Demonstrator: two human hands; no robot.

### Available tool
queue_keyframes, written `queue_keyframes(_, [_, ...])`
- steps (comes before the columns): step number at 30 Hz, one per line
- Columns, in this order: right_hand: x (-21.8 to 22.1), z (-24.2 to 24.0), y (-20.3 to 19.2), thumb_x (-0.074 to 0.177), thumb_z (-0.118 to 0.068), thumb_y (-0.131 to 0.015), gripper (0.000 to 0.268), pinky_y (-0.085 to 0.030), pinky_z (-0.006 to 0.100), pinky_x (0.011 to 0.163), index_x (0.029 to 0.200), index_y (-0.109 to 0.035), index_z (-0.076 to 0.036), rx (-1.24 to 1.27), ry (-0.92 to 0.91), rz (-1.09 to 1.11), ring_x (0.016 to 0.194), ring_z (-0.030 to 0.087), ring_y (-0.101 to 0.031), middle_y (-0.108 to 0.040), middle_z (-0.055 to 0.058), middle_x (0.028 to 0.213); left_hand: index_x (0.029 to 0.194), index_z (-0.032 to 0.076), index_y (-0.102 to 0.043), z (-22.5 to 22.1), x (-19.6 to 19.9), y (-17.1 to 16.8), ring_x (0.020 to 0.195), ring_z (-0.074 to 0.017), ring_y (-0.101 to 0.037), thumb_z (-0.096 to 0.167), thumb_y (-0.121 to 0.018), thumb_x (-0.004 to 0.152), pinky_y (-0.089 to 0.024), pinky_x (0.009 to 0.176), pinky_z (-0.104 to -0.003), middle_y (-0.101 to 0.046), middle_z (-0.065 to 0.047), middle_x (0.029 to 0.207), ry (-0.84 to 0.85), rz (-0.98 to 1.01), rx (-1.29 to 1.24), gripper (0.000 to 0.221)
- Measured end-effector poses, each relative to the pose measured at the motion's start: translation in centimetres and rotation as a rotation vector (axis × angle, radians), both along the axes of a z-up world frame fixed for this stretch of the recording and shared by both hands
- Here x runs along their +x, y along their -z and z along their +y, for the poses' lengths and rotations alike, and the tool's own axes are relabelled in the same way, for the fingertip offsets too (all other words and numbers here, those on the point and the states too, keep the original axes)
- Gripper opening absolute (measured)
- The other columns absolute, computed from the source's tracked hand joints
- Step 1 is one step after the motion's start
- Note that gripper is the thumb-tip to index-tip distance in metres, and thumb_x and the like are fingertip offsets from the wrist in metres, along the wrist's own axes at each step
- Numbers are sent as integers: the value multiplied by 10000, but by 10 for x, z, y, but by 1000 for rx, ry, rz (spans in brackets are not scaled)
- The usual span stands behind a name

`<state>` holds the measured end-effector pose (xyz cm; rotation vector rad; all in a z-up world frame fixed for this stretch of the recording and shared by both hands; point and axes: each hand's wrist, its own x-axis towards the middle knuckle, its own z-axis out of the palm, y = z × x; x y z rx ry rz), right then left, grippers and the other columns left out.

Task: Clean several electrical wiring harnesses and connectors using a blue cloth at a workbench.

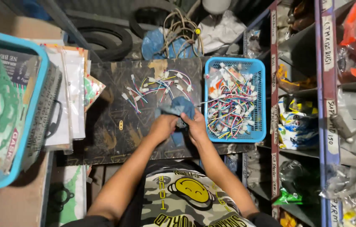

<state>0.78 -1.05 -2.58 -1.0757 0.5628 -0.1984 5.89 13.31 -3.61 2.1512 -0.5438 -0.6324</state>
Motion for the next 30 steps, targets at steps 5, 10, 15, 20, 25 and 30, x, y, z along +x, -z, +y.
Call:
queue_keyframes(5, [-13, -40, 18, 988, -285, -703, 220, -547, 306, 767, 1102, -729, -98, -274, -111, 109, 777, 102, -601, -680, -8, 864, 737, 93, -674, -41, -15, 7, 814, -373, -720, 151, -542, 968, -569, 745, -449, -713, -149, 718, 45, -5, -7, 273])
queue_keyframes(10, [-26, -70, 81, 1006, -334, -670, 270, -543, 294, 733, 986, -736, -73, -248, -49, 72, 725, 119, -588, -659, 8, 827, 730, 84, -656, -69, -43, -4, 826, -412, -701, 141, -569, 973, -554, 748, -467, -698, -181, 724, -1, 1, -73, 265])
queue_keyframes(15, [-34, -84, 38, 993, -453, -638, 529, -478, 352, 293, 657, -600, -46, -6, 113, 85, 311, 215, -570, -550, 97, 464, 961, 71, -756, -96, -65, -19, 956, -444, -695, 175, -576, 992, -540, 810, -555, -744, -204, 828, 8, -9, -101, 211])
queue_keyframes(20, [-29, -95, 34, 959, -306, -717, 335, -503, 288, 415, 762, -653, -43, 46, 71, 86, 433, 149, -603, -601, 49, 572, 991, 119, -779, -94, -71, -32, 894, -402, -720, 210, -586, 991, -558, 805, -511, -753, -151, 768, -107, 5, -45, 213])
queue_keyframes(25, [-38, -93, 64, 935, -312, -768, 256, -578, 280, 598, 943, -702, -65, 98, -25, 93, 618, 127, -688, -693, 33, 742, 1006, 134, -780, -87, -76, -17, 899, -390, -721, 248, -601, 1007, -546, 779, -500, -747, -160, 775, -226, 24, -39, 212])
queue_keyframes(30, [-36, -84, 65, 987, -256, -702, 201, -577, 300, 644, 971, -721, -56, 27, 1, 89, 649, 135, -673, -689, 44, 770, 964, 157, -786, -85, -68, -23, 897, -385, -726, 261, -603, 1005, -555, 787, -477, -752, -141, 773, -189, -9, -50, 215])
